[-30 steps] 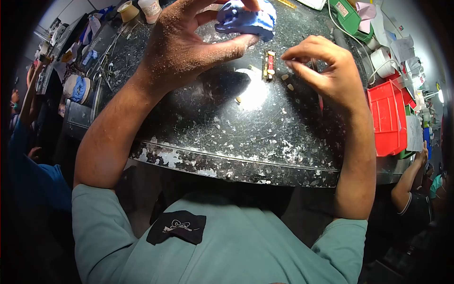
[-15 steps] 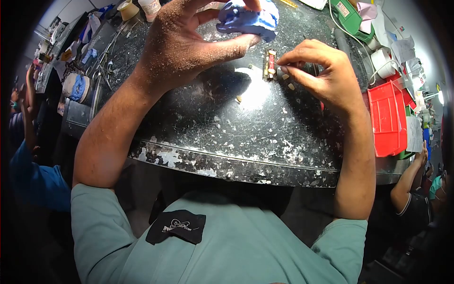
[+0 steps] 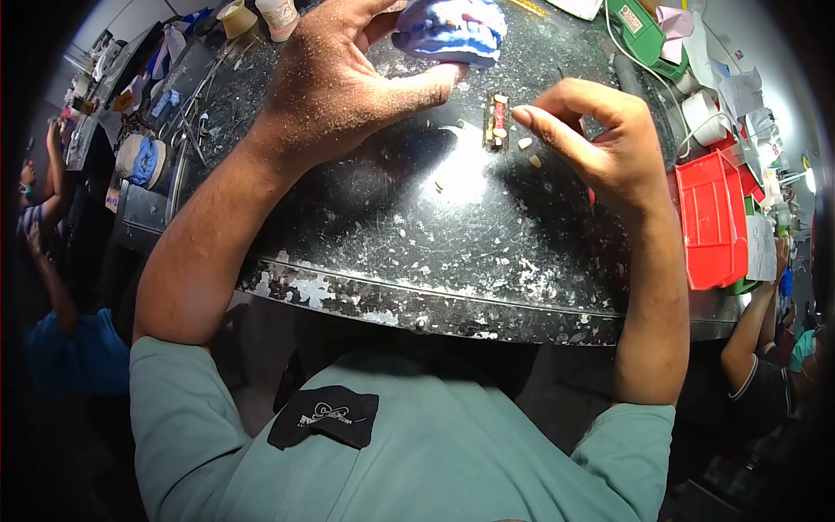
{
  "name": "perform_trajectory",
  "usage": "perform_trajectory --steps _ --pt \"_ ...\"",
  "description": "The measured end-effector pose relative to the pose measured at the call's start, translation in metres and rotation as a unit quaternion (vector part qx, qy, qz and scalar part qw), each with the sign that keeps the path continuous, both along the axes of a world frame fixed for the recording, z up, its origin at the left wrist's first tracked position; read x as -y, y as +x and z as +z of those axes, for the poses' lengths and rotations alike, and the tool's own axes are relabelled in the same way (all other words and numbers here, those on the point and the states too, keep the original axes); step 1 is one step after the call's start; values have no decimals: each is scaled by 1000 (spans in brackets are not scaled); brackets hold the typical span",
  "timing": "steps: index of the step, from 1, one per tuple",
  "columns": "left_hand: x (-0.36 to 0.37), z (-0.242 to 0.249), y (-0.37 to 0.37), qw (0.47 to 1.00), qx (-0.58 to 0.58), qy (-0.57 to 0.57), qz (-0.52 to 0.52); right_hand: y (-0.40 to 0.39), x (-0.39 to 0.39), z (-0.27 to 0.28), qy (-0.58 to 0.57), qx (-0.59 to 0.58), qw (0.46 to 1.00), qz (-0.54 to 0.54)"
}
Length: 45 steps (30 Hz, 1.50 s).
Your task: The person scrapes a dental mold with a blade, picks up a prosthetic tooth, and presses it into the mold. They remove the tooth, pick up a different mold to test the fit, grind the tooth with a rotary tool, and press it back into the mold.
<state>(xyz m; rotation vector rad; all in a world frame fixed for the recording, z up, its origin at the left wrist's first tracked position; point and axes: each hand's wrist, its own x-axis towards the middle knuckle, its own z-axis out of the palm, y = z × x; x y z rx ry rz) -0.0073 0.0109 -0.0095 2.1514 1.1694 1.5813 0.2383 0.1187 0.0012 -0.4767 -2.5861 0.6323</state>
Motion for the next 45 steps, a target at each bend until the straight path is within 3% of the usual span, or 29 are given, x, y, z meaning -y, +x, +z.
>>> perform_trajectory --steps 2,5,9,11,16,20,22,24,29,34,37,42,45 --pt "-2 -3 0 997 55 -5 -51 -9 6 -5 -10 -123 992 22" --pt "9 7 8 998 46 -48 -17 2 4 2 -33 -22 999 9" --pt "2 0 0 997 54 -33 -54 -6 13 0 -54 -55 997 26" --pt "1 -2 0 995 63 -42 -67 -10 8 -9 -10 -106 991 81" --pt "5 3 4 994 82 -39 -54 -8 8 -3 -21 -128 992 8" --pt "5 5 5 990 115 -68 -44 4 -6 5 26 -92 995 -29" --pt "4 5 5 991 108 -70 -48 13 -12 10 -37 29 998 -49" --pt "5 8 9 999 35 -14 -33 16 -13 11 -81 52 995 -38" --pt "-3 -3 2 997 54 -32 -46 16 -11 9 -158 110 981 35" --pt "4 6 10 999 34 -31 -20 11 -5 7 -131 118 984 32" --pt "-4 -3 3 994 77 -1 -74 12 -6 8 -144 117 982 27" --pt "10 8 13 999 14 -52 7 13 -8 11 -226 36 972 46" --pt "4 0 3 999 13 -48 -17 11 -6 14 -230 66 971 16"
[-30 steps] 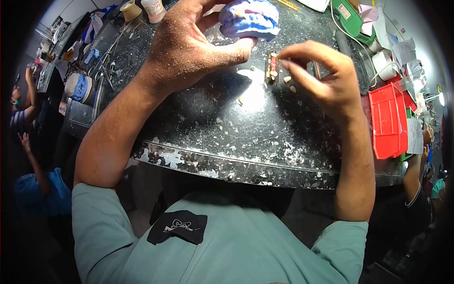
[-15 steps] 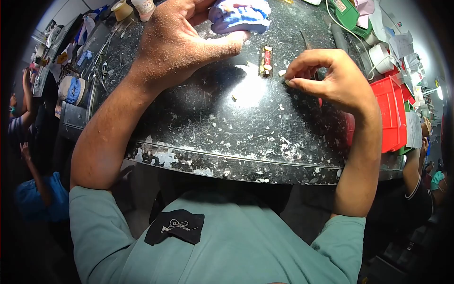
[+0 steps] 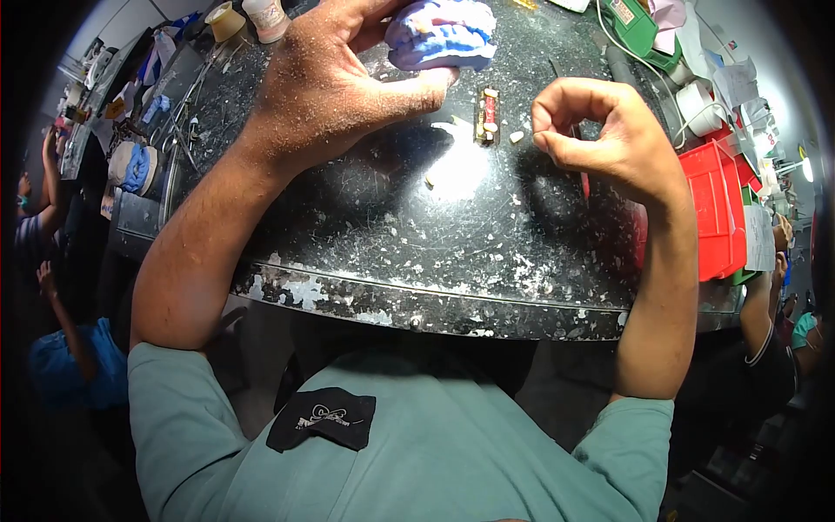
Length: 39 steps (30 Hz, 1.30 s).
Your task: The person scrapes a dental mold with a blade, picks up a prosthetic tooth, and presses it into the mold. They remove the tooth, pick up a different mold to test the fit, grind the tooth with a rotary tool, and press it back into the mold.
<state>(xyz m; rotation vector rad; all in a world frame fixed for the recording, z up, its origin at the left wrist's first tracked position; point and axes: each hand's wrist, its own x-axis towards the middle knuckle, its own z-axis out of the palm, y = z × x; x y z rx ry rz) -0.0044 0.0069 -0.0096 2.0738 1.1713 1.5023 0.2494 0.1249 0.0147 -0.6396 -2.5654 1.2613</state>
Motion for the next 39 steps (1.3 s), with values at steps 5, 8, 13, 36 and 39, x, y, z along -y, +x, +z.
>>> perform_trajectory --steps 5,8,13,36,39 --pt "2 -1 0 1000 10 -21 5 -4 4 -3 -40 -75 996 17" --pt "13 13 11 998 -8 -56 30 -6 6 -3 -90 -100 991 29" --pt "6 7 16 996 -60 -29 55 -9 0 -8 -219 -202 954 37" --pt "17 4 33 986 -14 -167 2 -30 32 -14 236 -338 911 -27" --pt "18 5 32 986 -6 -164 -1 -28 27 -15 251 -333 909 -1"
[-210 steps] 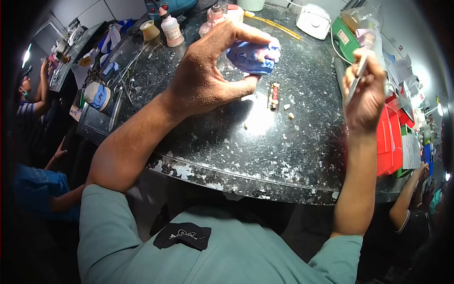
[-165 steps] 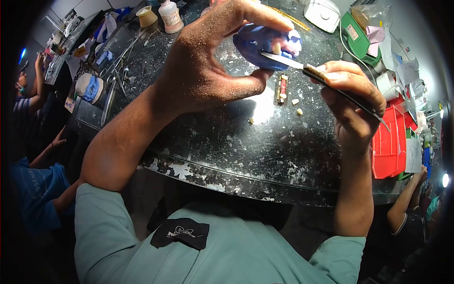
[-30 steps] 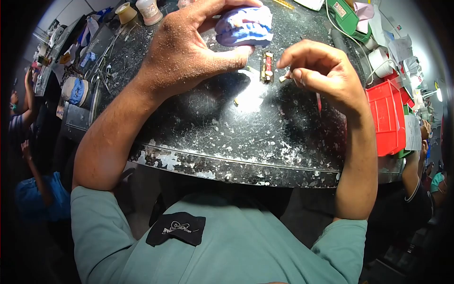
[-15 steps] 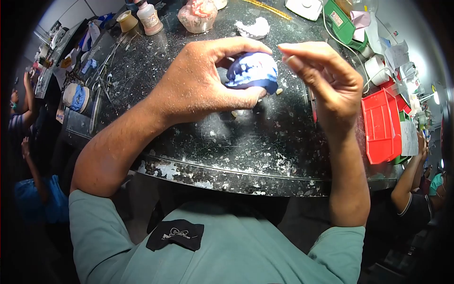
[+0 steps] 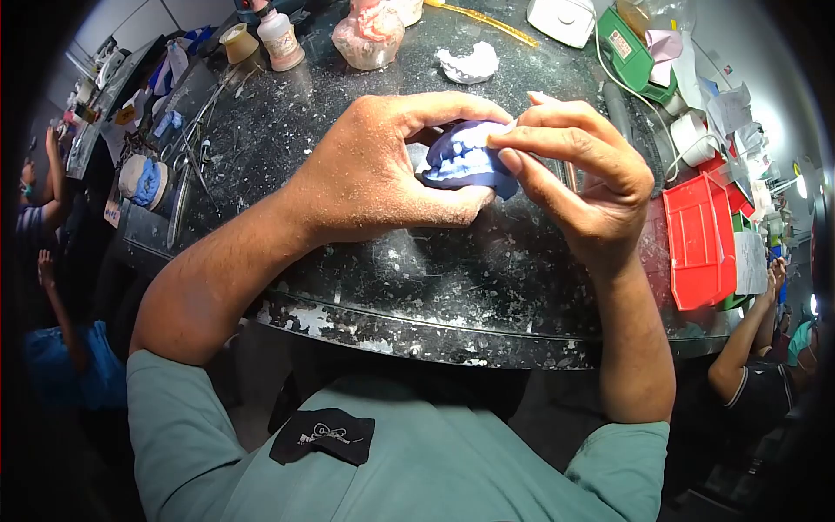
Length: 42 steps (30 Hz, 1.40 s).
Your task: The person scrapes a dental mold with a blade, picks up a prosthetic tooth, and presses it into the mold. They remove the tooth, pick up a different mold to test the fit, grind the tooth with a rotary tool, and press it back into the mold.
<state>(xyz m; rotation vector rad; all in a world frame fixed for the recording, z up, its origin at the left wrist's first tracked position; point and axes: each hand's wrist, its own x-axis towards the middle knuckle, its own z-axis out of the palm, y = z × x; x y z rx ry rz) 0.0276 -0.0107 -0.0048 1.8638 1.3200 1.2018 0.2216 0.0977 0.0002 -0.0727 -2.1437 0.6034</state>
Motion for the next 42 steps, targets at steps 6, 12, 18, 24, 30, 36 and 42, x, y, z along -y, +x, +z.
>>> perform_trajectory --steps 6,12,18,24,30,36,42 --pt "3 7 1 1000 -15 -3 -8 -1 -1 1 -48 -29 997 46" --pt "1 0 -4 994 -12 106 -35 5 -5 9 27 -24 997 70" --pt "0 2 -5 987 -38 144 -64 4 -9 5 134 -56 987 71" --pt "0 2 -4 987 -48 151 -37 3 4 9 114 -44 992 22" --pt "0 3 -5 978 -109 177 -21 3 8 11 97 -14 995 6" --pt "0 2 -4 973 -116 198 -11 1 8 14 119 -7 993 -4" --pt "-1 0 -4 969 -142 203 -2 4 6 15 130 17 991 -4"
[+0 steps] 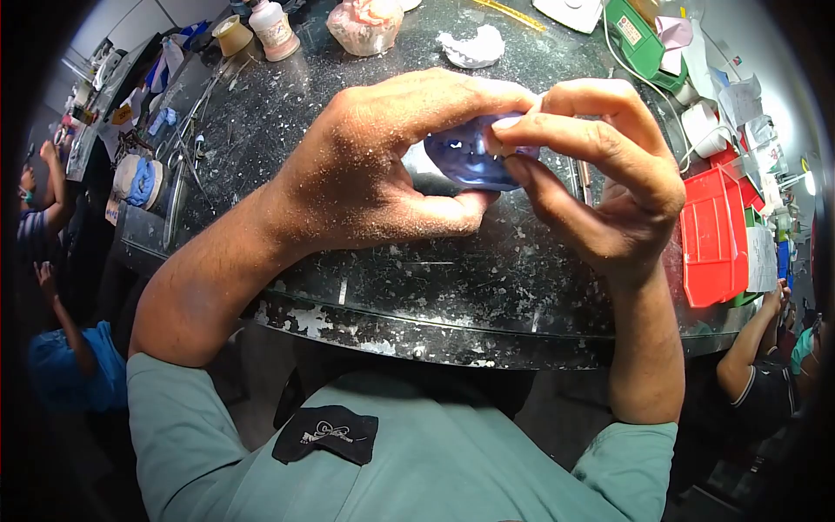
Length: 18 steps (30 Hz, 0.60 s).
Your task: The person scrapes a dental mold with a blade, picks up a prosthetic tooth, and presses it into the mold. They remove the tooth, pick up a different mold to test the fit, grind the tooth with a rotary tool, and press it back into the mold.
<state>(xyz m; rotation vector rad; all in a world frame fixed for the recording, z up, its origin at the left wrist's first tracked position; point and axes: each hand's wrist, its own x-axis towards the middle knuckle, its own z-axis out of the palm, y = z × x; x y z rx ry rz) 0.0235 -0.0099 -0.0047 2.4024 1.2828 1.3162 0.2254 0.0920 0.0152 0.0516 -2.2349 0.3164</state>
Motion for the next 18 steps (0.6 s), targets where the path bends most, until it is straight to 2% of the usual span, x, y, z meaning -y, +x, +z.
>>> perform_trajectory --steps 9,18 --pt "-1 0 0 1000 -9 9 -8 -2 2 0 25 -18 1000 2" --pt "2 1 1 999 -1 -35 6 0 -1 3 8 1 1000 18"
